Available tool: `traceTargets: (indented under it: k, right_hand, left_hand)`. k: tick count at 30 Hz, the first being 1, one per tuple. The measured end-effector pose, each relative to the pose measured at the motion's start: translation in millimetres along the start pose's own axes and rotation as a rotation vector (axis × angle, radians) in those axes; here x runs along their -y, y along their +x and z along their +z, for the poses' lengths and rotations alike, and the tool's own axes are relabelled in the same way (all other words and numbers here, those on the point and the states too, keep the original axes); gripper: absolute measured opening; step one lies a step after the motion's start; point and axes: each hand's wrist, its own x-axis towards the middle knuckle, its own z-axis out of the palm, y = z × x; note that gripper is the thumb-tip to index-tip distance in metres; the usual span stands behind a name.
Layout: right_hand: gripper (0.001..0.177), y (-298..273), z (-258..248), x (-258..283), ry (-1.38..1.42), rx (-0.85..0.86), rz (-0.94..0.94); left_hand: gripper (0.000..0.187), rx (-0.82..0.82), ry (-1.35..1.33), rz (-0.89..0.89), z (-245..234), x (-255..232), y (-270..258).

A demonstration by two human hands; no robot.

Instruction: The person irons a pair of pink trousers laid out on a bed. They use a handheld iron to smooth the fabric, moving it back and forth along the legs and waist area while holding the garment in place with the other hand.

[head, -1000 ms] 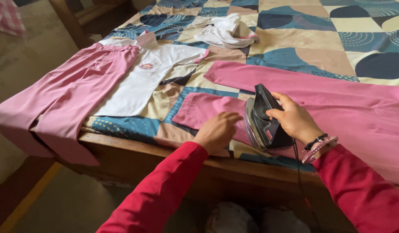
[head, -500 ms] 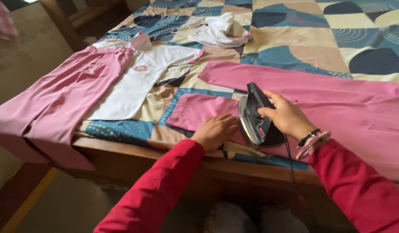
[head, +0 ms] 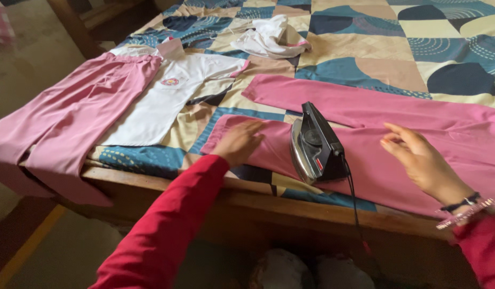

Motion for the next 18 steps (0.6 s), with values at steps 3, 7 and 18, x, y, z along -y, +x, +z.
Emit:
traceTargets:
  k: [3, 7, 18]
  right_hand:
    - [0.059, -19, -17, -56, -0.086, 0.081, 0.076]
    - [0.059, -41, -44, -137, -0.610, 0.223, -0.256]
    - [0.065, -65, -36, -155, -0.790, -0.012, -0.223]
  left_hand:
    - [0.053, 0.088, 0.209, 0.110, 22, 1, 13]
    - [0.052, 0.048, 0.332, -0.218, 3, 47, 24]
    - [0.041, -0.140, 0.111, -0.504, -29, 166, 68]
